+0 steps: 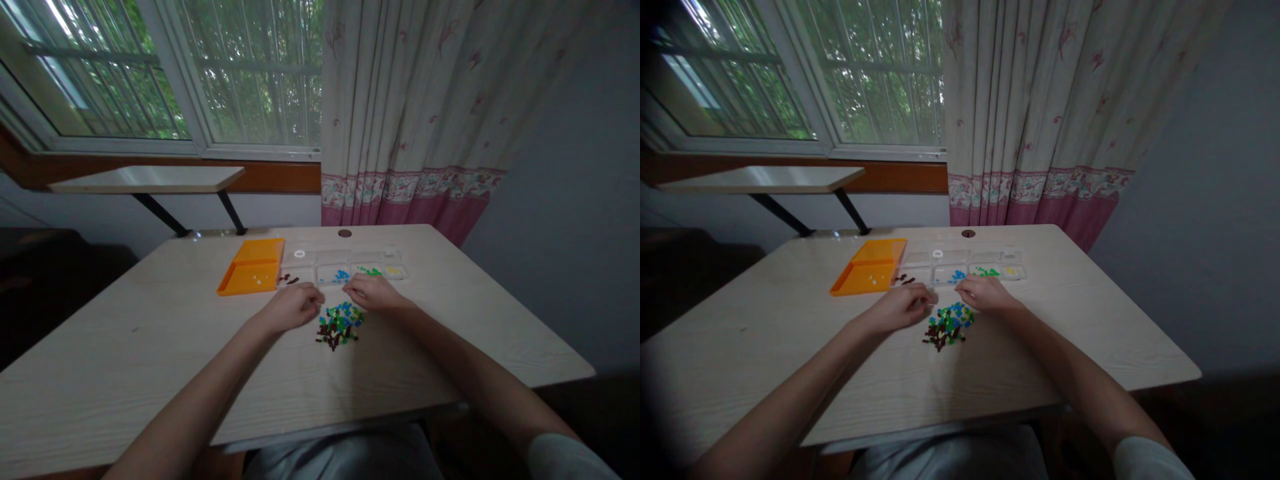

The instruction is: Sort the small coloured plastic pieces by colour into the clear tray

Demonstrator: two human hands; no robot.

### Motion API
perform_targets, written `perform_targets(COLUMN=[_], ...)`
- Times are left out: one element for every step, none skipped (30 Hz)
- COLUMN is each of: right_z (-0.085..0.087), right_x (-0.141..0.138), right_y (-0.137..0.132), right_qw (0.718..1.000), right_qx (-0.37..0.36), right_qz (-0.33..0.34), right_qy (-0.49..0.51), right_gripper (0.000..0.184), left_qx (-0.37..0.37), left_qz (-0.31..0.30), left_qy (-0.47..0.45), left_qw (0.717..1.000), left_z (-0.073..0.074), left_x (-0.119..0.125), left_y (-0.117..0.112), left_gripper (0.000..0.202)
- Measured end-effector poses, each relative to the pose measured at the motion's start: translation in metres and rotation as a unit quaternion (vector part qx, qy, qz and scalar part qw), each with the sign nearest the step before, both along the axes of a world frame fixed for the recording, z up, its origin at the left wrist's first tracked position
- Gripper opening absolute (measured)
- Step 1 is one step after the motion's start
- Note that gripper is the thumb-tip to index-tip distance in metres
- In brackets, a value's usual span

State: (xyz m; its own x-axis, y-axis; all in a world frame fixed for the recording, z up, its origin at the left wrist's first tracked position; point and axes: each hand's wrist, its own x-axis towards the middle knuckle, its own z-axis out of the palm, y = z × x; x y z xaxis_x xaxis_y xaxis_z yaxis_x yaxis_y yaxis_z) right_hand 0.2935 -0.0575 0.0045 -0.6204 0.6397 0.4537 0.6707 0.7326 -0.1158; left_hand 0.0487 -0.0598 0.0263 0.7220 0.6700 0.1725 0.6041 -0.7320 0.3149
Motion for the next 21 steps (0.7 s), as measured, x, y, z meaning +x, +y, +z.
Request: perform_targets(right_z=[0.000, -0.001, -0.001, -0.001, -0.001, -0.001, -0.001, -0.001, -0.001, -0.001, 0.000, 0.000, 0.000, 0.000, 0.000, -0.001, -0.001, -0.001, -0.002, -0.002, -0.002], right_x=[-0.001, -0.003, -0.004, -0.005, -0.006, -0.007, -0.007, -0.007, -0.008, -0.008, -0.009, -0.009, -0.010, -0.012, -0.013, -0.015, -0.017, -0.019, -0.021, -0.023, -0.024], right_y=[-0.001, -0.001, -0.002, -0.002, -0.002, -0.002, -0.002, -0.003, -0.003, -0.004, -0.005, -0.006, -0.007, -0.008, -0.009, -0.010, -0.011, -0.012, -0.012, -0.013, -0.013], right_qw=[1.000, 1.000, 1.000, 1.000, 0.999, 0.999, 0.999, 0.999, 0.999, 0.999, 0.999, 0.999, 0.999, 0.998, 0.998, 0.998, 0.997, 0.995, 0.994, 0.992, 0.991], right_qx=[0.005, 0.011, 0.016, 0.021, 0.025, 0.029, 0.031, 0.033, 0.032, 0.032, 0.032, 0.033, 0.036, 0.041, 0.047, 0.054, 0.062, 0.069, 0.077, 0.084, 0.090], right_qz=[0.007, 0.012, 0.017, 0.023, 0.028, 0.033, 0.035, 0.036, 0.037, 0.037, 0.038, 0.038, 0.038, 0.038, 0.035, 0.032, 0.028, 0.026, 0.025, 0.026, 0.028], right_qy=[0.000, 0.000, -0.003, -0.006, -0.008, -0.010, -0.010, -0.010, -0.010, -0.009, -0.008, -0.005, -0.001, 0.007, 0.017, 0.030, 0.045, 0.060, 0.075, 0.088, 0.098], right_gripper=[0.019, 0.019, 0.019, 0.018, 0.018, 0.018, 0.018, 0.018, 0.018, 0.018, 0.018, 0.018, 0.018, 0.017, 0.017, 0.017, 0.018, 0.019, 0.020, 0.020, 0.020], left_qx=[0.001, 0.001, 0.002, 0.004, 0.005, 0.007, 0.008, 0.008, 0.006, 0.002, -0.005, -0.016, -0.032, -0.053, -0.081, -0.113, -0.146, -0.177, -0.205, -0.227, -0.244], left_qz=[0.001, 0.000, 0.000, -0.001, -0.002, -0.003, -0.004, -0.006, -0.007, -0.007, -0.008, -0.008, -0.008, -0.003, 0.006, 0.018, 0.032, 0.044, 0.051, 0.053, 0.051], left_qy=[0.014, 0.028, 0.040, 0.048, 0.053, 0.055, 0.053, 0.052, 0.047, 0.039, 0.024, 0.002, -0.026, -0.059, -0.096, -0.135, -0.174, -0.211, -0.244, -0.270, -0.289], left_qw=[1.000, 1.000, 0.999, 0.999, 0.999, 0.998, 0.999, 0.999, 0.999, 0.999, 1.000, 1.000, 0.999, 0.997, 0.992, 0.984, 0.973, 0.960, 0.947, 0.934, 0.924], left_z=[0.001, 0.002, 0.003, 0.004, 0.005, 0.006, 0.006, 0.006, 0.005, 0.004, 0.003, 0.002, 0.000, -0.002, -0.004, -0.006, -0.008, -0.010, -0.012, -0.013, -0.014], left_x=[-0.002, -0.004, -0.006, -0.006, -0.007, -0.006, -0.006, -0.005, -0.004, -0.003, -0.001, 0.000, 0.002, 0.004, 0.007, 0.010, 0.013, 0.016, 0.018, 0.021, 0.022], left_y=[0.002, 0.003, 0.004, 0.004, 0.004, 0.003, 0.002, 0.001, 0.001, 0.000, 0.000, 0.000, 0.000, 0.000, 0.000, 0.001, 0.001, 0.001, 0.001, 0.001, 0.001], left_gripper=[0.016, 0.014, 0.013, 0.012, 0.012, 0.012, 0.013, 0.013, 0.012, 0.012, 0.013, 0.015, 0.017, 0.020, 0.023, 0.025, 0.027, 0.029, 0.030, 0.031, 0.031])
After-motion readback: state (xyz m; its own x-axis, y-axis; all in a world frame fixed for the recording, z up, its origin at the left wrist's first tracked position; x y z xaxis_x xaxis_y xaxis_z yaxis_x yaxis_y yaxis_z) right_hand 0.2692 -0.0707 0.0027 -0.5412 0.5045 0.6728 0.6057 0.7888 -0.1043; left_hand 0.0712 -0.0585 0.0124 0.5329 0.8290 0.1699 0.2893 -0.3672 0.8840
